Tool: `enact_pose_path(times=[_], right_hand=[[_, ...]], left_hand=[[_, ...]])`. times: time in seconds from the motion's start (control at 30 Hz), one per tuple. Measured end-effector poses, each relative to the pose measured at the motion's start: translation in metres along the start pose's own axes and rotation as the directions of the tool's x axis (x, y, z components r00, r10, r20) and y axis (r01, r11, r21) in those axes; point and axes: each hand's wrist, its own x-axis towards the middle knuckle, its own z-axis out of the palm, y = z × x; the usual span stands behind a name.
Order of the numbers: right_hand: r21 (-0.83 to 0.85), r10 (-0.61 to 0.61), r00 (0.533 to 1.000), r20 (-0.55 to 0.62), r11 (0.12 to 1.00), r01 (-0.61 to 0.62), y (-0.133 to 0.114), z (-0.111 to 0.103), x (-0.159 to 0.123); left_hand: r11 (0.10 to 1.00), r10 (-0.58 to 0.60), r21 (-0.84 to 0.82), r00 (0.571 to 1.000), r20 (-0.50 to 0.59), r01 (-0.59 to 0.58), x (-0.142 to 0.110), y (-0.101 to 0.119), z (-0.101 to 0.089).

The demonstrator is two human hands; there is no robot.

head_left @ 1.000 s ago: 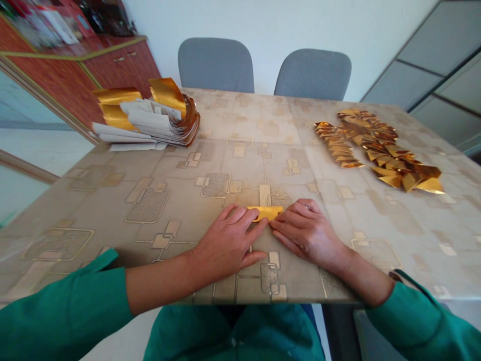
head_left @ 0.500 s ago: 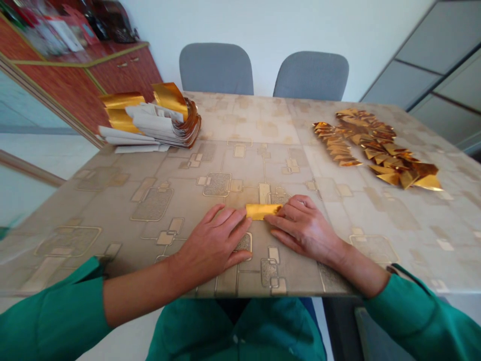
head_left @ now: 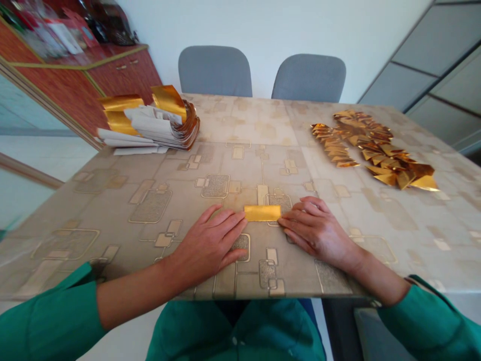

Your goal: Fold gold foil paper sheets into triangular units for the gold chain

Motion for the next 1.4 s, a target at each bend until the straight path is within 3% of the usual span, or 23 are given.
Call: enact_pose_path(times=[0.3, 0.4, 0.5, 0.67, 0.9, 1.07, 1.2, 1.4], right_hand=[[-0.034, -0.028, 0.995, -0.091, 0.999, 0.025, 0.006, 0.001, 0.0], [-0.067, 0.049, 0.992, -0.116, 0.996, -0.057, 0.008, -0.001, 0.007], [-0.026, 0.206, 0.976, -0.07, 0.978, -0.209, 0.008, 0.004, 0.022], [0.007, 0.29, 0.953, 0.091, 0.957, -0.291, 0.002, 0.02, 0.039], [0.122, 0.212, 0.977, -0.035, 0.971, -0.206, -0.001, 0.019, 0.038], [0.12, 0.098, 0.988, -0.121, 0.989, -0.083, -0.002, 0.01, 0.039], [0.168, 0.034, 0.999, -0.014, 0.985, -0.031, -0.002, 0.011, 0.035], [0.281, 0.031, 0.988, 0.153, 0.957, -0.073, 0.001, 0.018, 0.031]], left_hand=[[1.0, 0.025, -0.003, 1.0, 0.001, -0.025, 0.004, -0.004, 0.0], [1.0, 0.029, -0.005, 1.0, 0.003, -0.029, 0.005, -0.002, 0.001], [1.0, 0.017, -0.019, 1.0, 0.0, -0.017, 0.006, 0.0, 0.001], [0.992, -0.025, -0.122, 0.999, -0.025, 0.022, 0.016, -0.005, -0.002], [0.964, -0.129, -0.247, 0.985, -0.115, 0.097, 0.045, -0.018, 0.001], [0.984, -0.034, -0.178, 0.976, -0.216, -0.005, 0.046, -0.017, 0.004], [0.987, 0.014, -0.153, 0.981, -0.195, -0.044, 0.04, -0.014, 0.008], [0.97, 0.014, -0.241, 0.995, -0.094, -0.037, 0.032, -0.012, 0.011]])
